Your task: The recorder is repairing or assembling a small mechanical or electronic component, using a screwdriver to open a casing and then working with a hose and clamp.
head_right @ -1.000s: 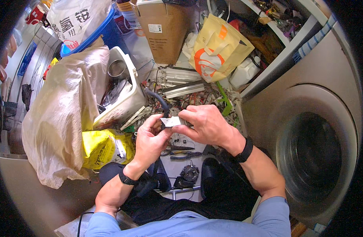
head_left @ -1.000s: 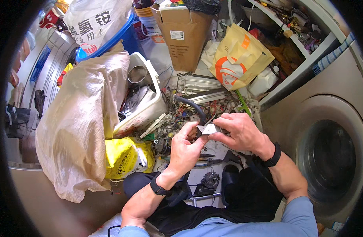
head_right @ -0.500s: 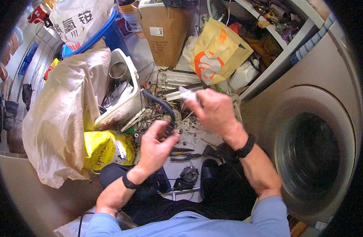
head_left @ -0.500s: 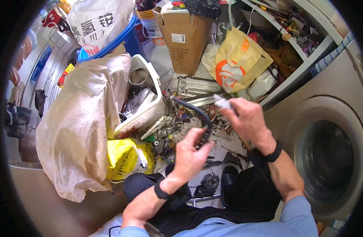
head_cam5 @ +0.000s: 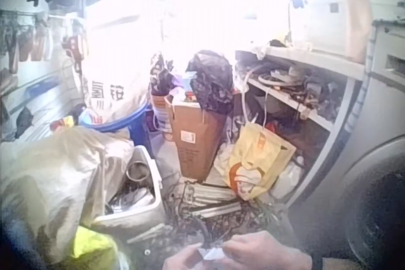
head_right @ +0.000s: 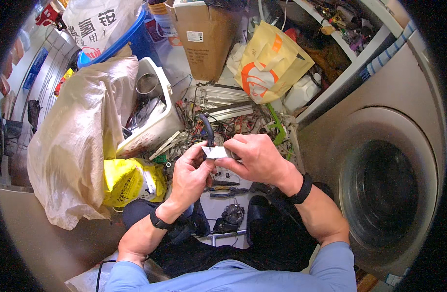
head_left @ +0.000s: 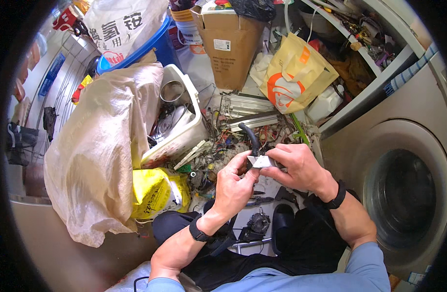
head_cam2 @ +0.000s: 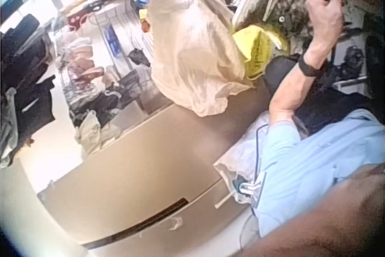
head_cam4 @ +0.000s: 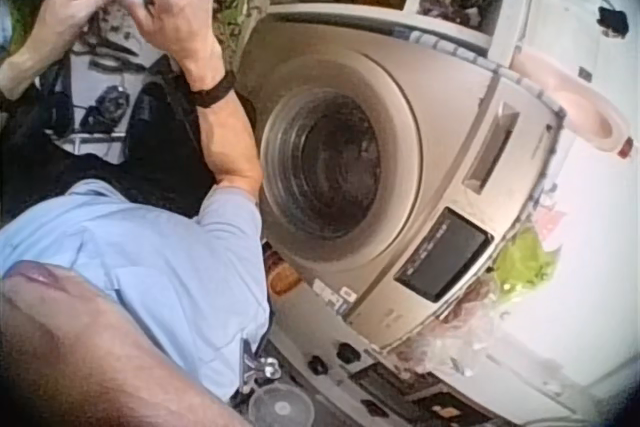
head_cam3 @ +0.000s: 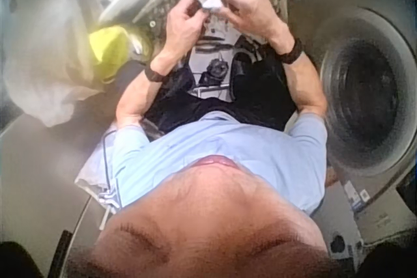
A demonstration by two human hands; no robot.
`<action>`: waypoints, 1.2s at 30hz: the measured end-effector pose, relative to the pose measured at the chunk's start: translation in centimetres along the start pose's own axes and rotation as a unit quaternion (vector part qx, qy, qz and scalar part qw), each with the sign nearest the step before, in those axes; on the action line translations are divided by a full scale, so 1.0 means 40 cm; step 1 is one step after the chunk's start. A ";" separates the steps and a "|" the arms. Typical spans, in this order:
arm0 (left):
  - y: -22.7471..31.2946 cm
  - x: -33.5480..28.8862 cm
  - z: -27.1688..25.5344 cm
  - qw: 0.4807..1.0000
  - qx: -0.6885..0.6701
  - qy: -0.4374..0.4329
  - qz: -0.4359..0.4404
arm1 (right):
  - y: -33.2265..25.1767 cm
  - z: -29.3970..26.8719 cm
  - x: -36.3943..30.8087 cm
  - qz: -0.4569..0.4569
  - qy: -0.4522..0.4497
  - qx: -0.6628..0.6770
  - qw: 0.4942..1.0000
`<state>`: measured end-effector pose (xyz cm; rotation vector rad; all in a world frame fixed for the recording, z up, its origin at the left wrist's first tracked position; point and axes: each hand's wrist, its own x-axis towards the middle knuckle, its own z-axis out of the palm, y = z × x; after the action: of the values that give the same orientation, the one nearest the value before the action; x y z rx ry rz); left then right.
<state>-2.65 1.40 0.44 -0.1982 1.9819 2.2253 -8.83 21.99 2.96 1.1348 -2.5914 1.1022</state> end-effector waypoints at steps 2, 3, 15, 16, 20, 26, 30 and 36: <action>-0.010 0.004 -0.002 0.999 0.030 -0.012 0.034 | 0.000 0.000 0.002 -0.013 0.000 -0.034 0.999; -0.014 0.007 -0.003 0.999 0.030 -0.013 0.034 | 0.004 -0.001 0.005 -0.024 0.016 -0.057 0.998; -0.023 0.025 0.003 0.988 0.099 0.041 0.110 | 0.001 -0.001 0.006 0.001 0.049 -0.109 0.993; -0.015 0.022 0.004 0.989 0.098 0.046 0.102 | -0.003 -0.003 0.006 0.011 0.048 -0.118 0.992; -0.007 0.025 0.007 0.993 0.058 0.050 0.091 | -0.002 0.001 0.013 0.019 0.060 -0.097 0.993; 0.002 0.008 0.003 0.977 0.138 0.056 0.151 | 0.013 0.000 0.023 0.027 0.012 0.002 1.000; 0.022 0.005 0.010 0.979 0.132 0.054 0.147 | 0.032 0.021 0.018 0.047 0.009 0.088 0.995; 0.028 0.003 0.004 0.977 0.161 0.053 0.128 | 0.025 0.011 0.033 0.261 -0.103 0.349 0.894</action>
<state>-2.99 1.43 1.51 -0.0224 2.5158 2.0230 -10.39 21.38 2.53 0.6385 -2.8169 2.2768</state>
